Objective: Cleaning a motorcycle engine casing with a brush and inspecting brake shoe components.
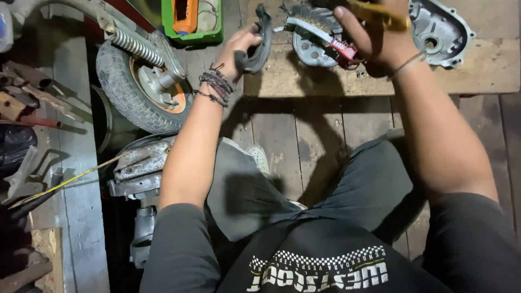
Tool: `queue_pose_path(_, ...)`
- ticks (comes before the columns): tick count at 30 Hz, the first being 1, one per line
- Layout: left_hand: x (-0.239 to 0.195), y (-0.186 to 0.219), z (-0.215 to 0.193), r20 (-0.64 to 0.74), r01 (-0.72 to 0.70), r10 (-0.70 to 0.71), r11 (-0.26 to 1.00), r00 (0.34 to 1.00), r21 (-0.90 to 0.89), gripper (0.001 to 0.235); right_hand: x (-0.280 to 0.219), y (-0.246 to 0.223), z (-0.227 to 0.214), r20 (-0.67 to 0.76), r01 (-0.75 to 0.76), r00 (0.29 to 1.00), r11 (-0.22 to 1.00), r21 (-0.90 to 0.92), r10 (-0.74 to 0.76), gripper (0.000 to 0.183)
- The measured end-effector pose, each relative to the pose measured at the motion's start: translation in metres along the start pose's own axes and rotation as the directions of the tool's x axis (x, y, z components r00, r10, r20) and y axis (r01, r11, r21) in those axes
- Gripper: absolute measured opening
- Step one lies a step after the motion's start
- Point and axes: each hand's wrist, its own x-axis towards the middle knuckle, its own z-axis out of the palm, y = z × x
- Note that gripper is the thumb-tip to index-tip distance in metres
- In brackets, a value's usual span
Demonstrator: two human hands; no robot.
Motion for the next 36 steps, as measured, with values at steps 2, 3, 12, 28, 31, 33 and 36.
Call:
queue_pose_path(2, 0.015, -0.025, -0.011, -0.011, -0.055, 0.06, 0.968, 0.998, 0.246, 0.056, -0.017, 0.027, 0.017, 0.106, -0.09, 0.99, 0.993, -0.073, 0.098, 0.036)
queue_pose_path(3, 0.021, -0.036, -0.015, -0.018, -0.137, 0.155, 0.913, 0.988, 0.386, 0.056, -0.025, 0.039, 0.027, 0.149, -0.101, 0.984, 0.995, -0.003, 0.1, 0.028)
queue_pose_path(12, 0.009, -0.038, 0.007, 0.028, -0.249, 0.322, 0.669, 0.946, 0.7, 0.042, -0.018, 0.017, 0.08, 0.374, 0.116, 0.927, 0.92, -0.375, 0.035, 0.039)
queue_pose_path(28, 0.003, -0.033, -0.008, -0.101, -0.378, 0.628, 0.582, 0.772, 0.72, 0.043, -0.063, 0.018, 0.166, 0.569, 0.424, 0.82, 0.732, -0.533, -0.061, 0.021)
queue_pose_path(31, 0.008, -0.041, -0.019, -0.151, -0.281, 0.581, 0.584, 0.799, 0.761, 0.045, -0.068, 0.029, 0.182, 0.59, 0.458, 0.807, 0.655, -0.601, -0.023, 0.018)
queue_pose_path(33, 0.012, -0.045, -0.022, -0.15, -0.274, 0.582, 0.574, 0.799, 0.772, 0.044, -0.065, 0.03, 0.182, 0.605, 0.475, 0.796, 0.645, -0.598, -0.025, 0.018)
queue_pose_path(36, 0.019, -0.052, -0.025, -0.13, -0.274, 0.584, 0.552, 0.802, 0.787, 0.045, -0.062, 0.032, 0.18, 0.636, 0.471, 0.772, 0.66, -0.585, 0.013, 0.018)
